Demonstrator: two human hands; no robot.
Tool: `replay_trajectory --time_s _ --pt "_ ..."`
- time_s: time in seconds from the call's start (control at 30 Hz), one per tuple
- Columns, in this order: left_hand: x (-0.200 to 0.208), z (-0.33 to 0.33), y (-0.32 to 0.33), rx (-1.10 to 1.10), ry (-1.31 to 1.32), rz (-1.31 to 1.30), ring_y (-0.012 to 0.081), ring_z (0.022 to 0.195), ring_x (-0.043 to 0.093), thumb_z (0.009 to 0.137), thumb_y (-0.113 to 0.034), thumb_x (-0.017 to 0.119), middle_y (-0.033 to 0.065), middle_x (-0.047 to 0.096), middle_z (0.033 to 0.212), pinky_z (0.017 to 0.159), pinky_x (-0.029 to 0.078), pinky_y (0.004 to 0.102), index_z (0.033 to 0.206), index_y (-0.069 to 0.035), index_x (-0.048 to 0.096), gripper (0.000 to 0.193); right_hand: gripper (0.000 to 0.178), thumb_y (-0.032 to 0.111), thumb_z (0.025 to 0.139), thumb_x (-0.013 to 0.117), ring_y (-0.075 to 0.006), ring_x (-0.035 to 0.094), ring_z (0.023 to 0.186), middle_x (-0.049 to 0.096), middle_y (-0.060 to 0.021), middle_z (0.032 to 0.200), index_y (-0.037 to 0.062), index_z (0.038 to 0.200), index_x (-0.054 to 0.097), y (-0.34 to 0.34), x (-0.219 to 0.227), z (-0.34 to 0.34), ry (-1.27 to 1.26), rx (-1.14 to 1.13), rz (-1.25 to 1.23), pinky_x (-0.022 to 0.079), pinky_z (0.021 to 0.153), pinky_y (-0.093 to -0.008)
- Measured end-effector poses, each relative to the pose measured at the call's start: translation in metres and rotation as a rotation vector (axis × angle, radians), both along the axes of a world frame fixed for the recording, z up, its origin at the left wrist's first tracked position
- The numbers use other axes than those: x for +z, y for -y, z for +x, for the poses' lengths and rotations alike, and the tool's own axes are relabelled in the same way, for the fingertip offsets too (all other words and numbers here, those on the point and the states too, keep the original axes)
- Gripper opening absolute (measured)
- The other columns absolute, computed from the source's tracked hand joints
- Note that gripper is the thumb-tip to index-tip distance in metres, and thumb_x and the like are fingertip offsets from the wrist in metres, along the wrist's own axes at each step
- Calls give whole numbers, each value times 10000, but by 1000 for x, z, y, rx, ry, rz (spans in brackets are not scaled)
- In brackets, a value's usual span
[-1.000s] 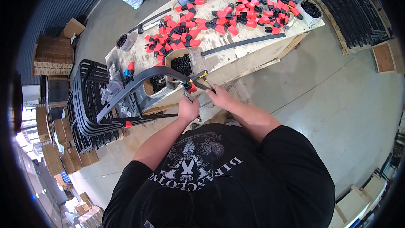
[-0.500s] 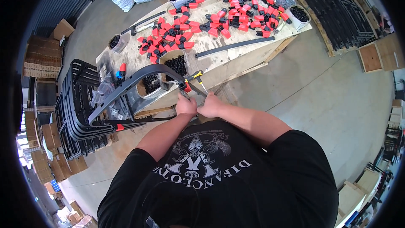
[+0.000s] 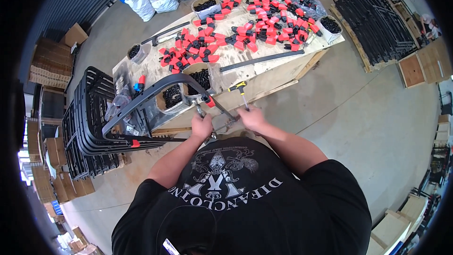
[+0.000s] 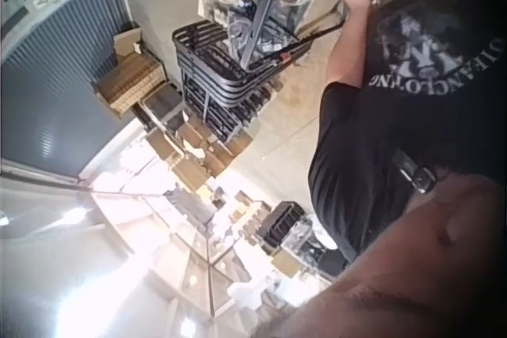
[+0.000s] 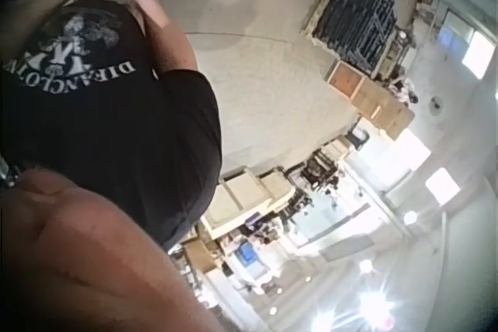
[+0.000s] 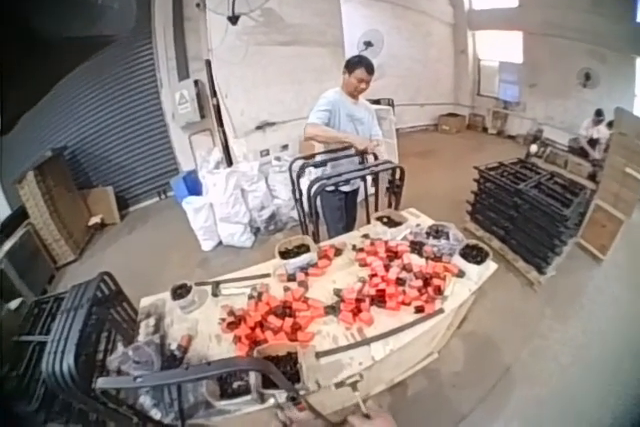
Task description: Assembling black metal frames by attaching red plastic components using a specialized hand tool.
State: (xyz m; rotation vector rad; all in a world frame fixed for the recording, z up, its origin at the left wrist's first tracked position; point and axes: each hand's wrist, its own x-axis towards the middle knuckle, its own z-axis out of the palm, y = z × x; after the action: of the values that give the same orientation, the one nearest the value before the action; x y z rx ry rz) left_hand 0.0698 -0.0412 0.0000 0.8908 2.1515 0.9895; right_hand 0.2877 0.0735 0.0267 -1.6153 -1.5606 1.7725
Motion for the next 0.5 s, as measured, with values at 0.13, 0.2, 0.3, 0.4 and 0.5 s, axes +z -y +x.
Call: replay_trajectory --time_s 0.13,0.2,0.3,0.4,0.5 --pt "42 -19 16 388 409 23 120 543 529 906 -96 631 13 552 677 481 426 295 919 -79 526 107 393 361 919 670 -243 631 676 653 -166 718 -30 950 698 4 -23 27 -82 76 380 508 665 -403" --pt "38 -40 42 428 411 85 118 528 517 905 -84 626 7 541 677 472 421 294 922 -79 526 102 408 398 922 676 -218 629 692 647 -161 732 -6 969 705 3 -26 27 20 226 236 506 685 -407" --pt "29 -63 74 468 389 180 107 497 488 903 -58 614 -5 512 677 449 404 289 922 -80 523 96 432 418 920 671 -206 624 692 652 -144 734 -11 968 696 10 -30 19 67 416 257 505 678 -398" --pt "25 -89 98 576 425 156 106 508 495 903 -60 604 -2 516 680 453 409 289 931 -78 535 77 386 391 926 678 -155 602 719 627 -57 735 6 922 675 22 -3 2 73 518 105 492 658 -359" --pt "12 -131 106 574 415 147 103 533 510 894 -61 601 -2 525 682 462 416 290 931 -74 535 76 414 434 912 675 -168 609 716 639 -62 751 20 932 676 28 -18 -5 116 672 153 490 650 -363"
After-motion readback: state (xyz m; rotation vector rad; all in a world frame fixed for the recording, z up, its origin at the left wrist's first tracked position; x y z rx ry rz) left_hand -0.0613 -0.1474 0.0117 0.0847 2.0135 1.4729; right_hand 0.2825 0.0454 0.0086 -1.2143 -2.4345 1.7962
